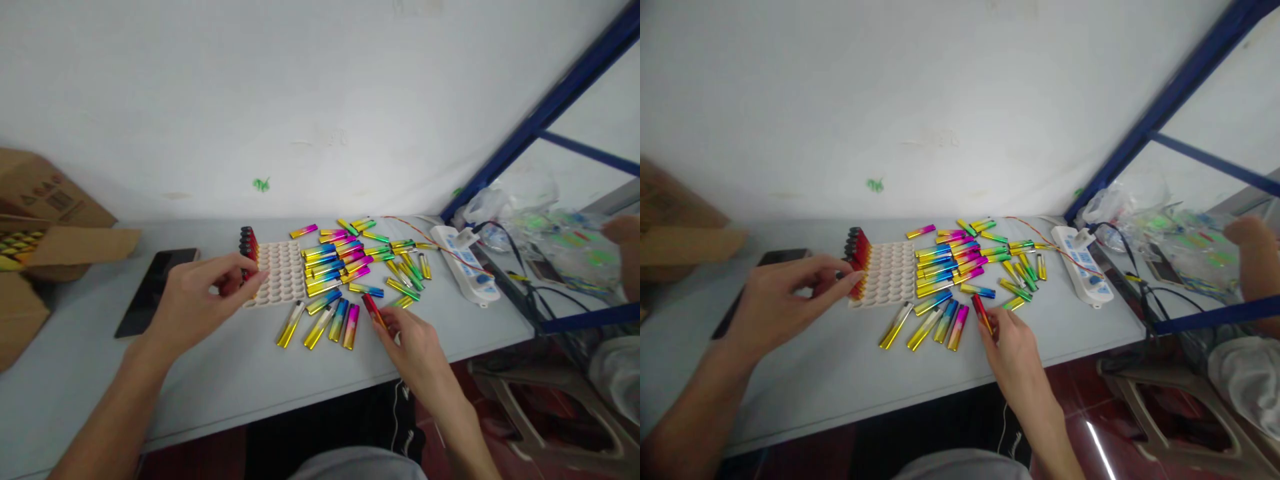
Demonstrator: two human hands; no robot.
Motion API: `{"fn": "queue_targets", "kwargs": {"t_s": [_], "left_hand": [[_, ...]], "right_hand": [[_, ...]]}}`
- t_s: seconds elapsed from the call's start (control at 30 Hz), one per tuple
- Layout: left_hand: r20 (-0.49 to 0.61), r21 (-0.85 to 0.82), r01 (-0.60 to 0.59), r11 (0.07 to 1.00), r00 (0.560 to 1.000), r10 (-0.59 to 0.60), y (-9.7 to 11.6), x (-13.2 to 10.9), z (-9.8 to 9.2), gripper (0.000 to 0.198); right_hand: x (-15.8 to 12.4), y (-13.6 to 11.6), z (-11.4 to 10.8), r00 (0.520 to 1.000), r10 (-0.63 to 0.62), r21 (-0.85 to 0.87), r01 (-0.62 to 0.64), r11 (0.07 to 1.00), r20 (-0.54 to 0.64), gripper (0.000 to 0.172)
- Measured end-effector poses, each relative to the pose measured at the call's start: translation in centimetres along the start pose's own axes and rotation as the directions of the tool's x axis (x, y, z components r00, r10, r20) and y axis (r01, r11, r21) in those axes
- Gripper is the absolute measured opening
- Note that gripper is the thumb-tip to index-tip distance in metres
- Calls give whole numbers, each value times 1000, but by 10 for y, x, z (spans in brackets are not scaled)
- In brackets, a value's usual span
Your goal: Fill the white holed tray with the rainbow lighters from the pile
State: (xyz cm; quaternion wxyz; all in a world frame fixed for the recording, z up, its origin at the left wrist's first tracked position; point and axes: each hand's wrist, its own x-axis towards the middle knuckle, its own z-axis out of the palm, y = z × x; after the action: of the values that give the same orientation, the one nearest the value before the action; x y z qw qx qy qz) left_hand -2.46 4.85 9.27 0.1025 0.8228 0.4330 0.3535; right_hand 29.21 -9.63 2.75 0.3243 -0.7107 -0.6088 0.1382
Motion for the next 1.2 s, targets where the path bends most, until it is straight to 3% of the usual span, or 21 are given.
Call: {"fn": "queue_targets", "kwargs": {"t_s": [0.07,0.17,0.27,0.37,0.53,0.67,0.77,0.87,1.0,1.1,1.2], "left_hand": [[50,-114,89,990,995,-84,6,-3,5,30],[221,-310,171,935,970,-104,18,-4,15,33],[312,-449,245,859,944,-106,28,-4,27,33],[319,-530,289,797,939,-128,29,-3,35,31],[252,-684,294,668,954,-162,23,-2,40,33],[218,-766,313,562,948,-231,23,-4,40,37],[329,-817,398,417,916,-231,24,-6,41,38],[441,-822,499,275,863,-248,23,-6,45,47],[566,-788,602,124,789,-238,21,-6,53,56],[635,-758,652,20,745,-204,21,-9,59,49],[662,-737,676,6,723,-197,26,-11,64,44]], "right_hand": [[0,-14,-3,998,56,259,-60,964,23,21],[3,-45,8,989,71,589,-133,797,127,28],[9,-75,33,980,6,746,-154,648,198,29],[17,-93,57,980,-30,786,-138,602,195,30],[30,-96,69,992,-68,662,-19,749,106,31],[49,-78,45,991,-131,458,98,883,39,30],[79,-65,22,977,-204,292,211,933,-56,37],[119,-58,14,934,-342,130,354,926,-107,40],[155,-50,31,876,-468,13,473,881,-118,44],[156,-42,50,857,-506,12,509,861,-99,42],[146,-37,61,848,-527,-1,528,849,-53,38]]}}
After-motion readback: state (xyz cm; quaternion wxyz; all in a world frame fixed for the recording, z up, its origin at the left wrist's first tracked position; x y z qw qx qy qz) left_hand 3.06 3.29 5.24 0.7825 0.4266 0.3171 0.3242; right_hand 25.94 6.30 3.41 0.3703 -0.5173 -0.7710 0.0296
